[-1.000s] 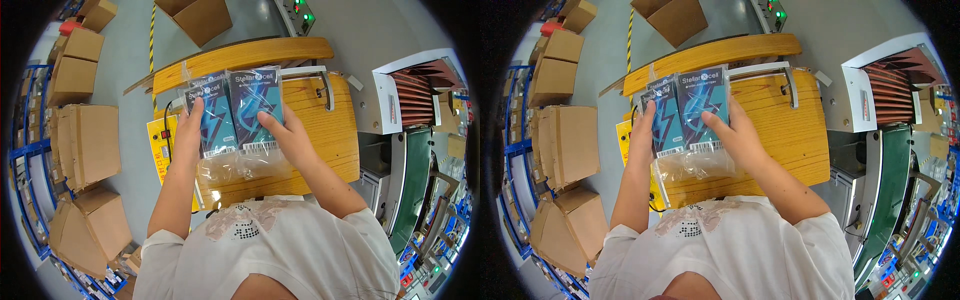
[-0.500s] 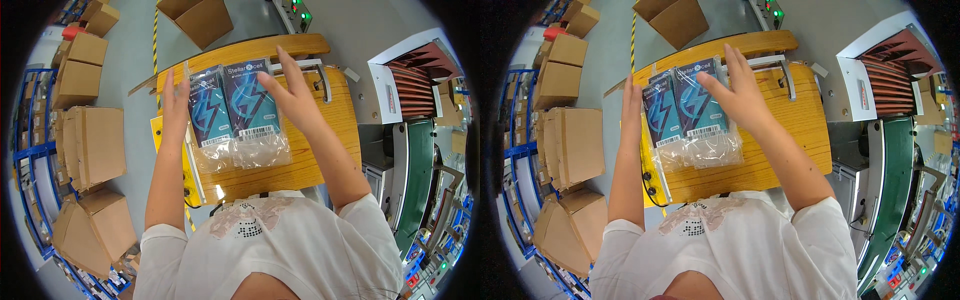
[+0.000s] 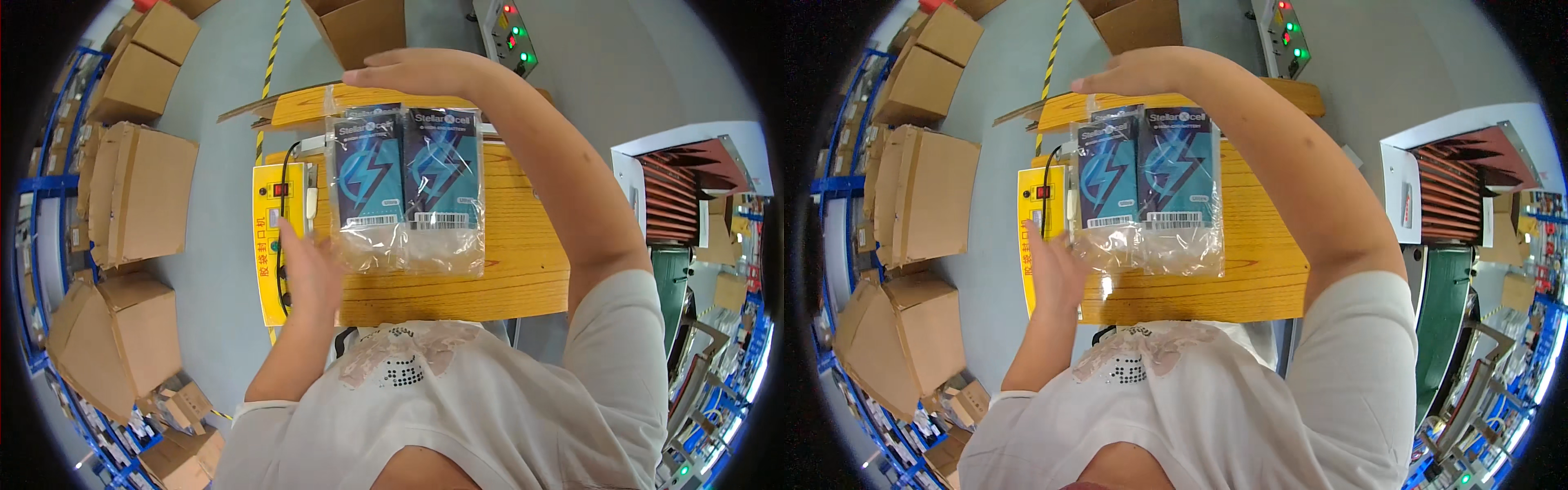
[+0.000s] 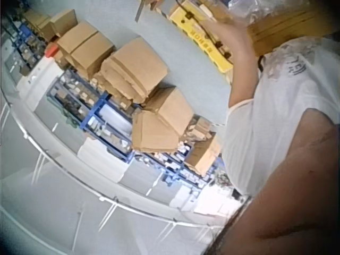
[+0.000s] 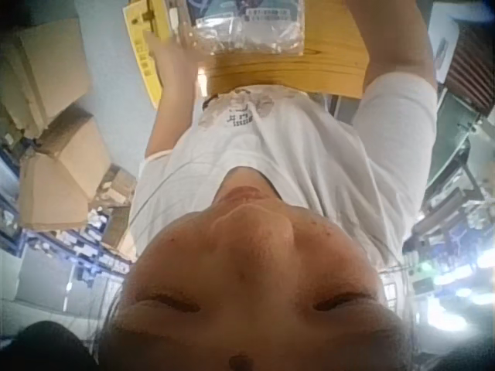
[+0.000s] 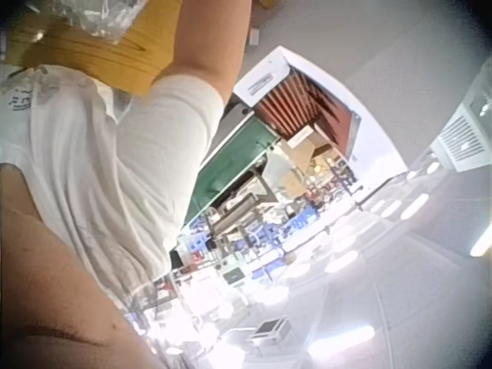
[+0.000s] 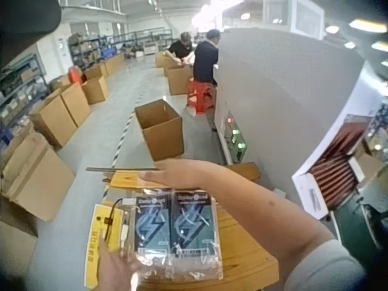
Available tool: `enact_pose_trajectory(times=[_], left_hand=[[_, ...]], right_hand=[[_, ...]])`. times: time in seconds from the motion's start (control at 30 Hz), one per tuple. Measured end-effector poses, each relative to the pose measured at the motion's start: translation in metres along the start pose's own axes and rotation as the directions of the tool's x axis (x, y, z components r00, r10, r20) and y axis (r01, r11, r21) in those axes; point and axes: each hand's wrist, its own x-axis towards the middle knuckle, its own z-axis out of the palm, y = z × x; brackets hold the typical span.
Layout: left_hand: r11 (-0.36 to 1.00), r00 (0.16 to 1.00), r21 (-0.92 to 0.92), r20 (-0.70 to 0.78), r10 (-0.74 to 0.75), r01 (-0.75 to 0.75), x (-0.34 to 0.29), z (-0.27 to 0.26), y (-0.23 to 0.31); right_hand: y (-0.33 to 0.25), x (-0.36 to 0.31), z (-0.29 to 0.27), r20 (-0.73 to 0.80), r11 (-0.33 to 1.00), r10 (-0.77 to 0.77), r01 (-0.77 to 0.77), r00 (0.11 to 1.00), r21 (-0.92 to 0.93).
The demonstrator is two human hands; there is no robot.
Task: The person repeatedly picks up small blue boxes labeled 'Stellar Cell' and places them into clear plastic bags on a green conveyor belt. They then move the filled bags to a yellow sealing machine, press down to seal them, and return the sealed packages to the belt. The process is repeated continuously throughout the clip.
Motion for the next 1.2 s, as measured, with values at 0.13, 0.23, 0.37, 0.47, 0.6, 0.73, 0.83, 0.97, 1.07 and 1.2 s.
enact_pose_trajectory(times=[0.13,0.23,0.37,0.47,0.6,0.73,0.83,0.97,1.07,1.2], left_hand=[[0.916,0.9,-0.099,0.253,-0.356,0.39,0.004,0.025,-0.011],[0.97,0.953,-0.127,0.253,-0.169,0.205,0.025,0.041,-0.017],[0.963,0.941,-0.058,0.235,-0.244,0.264,0.02,0.057,-0.006],[0.934,0.934,-0.129,0.18,-0.309,0.334,-0.002,0.06,0.006],[0.961,0.961,0.061,0.046,-0.273,0.27,-0.011,0.035,0.016],[0.956,0.993,0.272,-0.018,0.12,-0.111,0.036,-0.001,0.026],[0.865,0.943,0.415,0.287,0.17,-0.282,0.069,0.011,0.044],[0.91,0.906,0.383,0.422,-0.021,-0.157,0.105,0.028,0.048],[0.916,0.885,0.379,0.46,-0.064,-0.131,0.089,0.055,0.039],[0.921,0.917,0.384,0.387,-0.094,-0.068,0.089,0.055,0.033]], right_hand=[[0.029,0.091,0.041,0.284,0.992,-0.119,0.123,0.951,0.004],[0.022,0.064,0.042,0.33,0.983,-0.164,0.128,0.929,0.128],[0.033,0.088,0.043,0.287,0.991,-0.088,0.054,0.954,0.124],[0.03,0.075,0.016,0.141,0.99,0.005,-0.025,0.99,0.136],[0.034,0.001,0.011,-0.419,0.865,-0.12,0.302,0.9,0.4],[0.071,-0.085,0.047,-0.688,0.719,0.064,0.445,0.723,0.535],[0.086,-0.112,0.106,-0.588,0.674,0.361,0.233,0.724,0.701],[0.079,-0.1,0.142,-0.287,0.559,0.451,-0.017,0.845,0.829],[0.095,-0.071,0.145,-0.44,0.533,0.284,0.24,0.852,0.811],[0.102,-0.042,0.145,-0.361,0.326,0.268,0.269,0.893,0.906]])
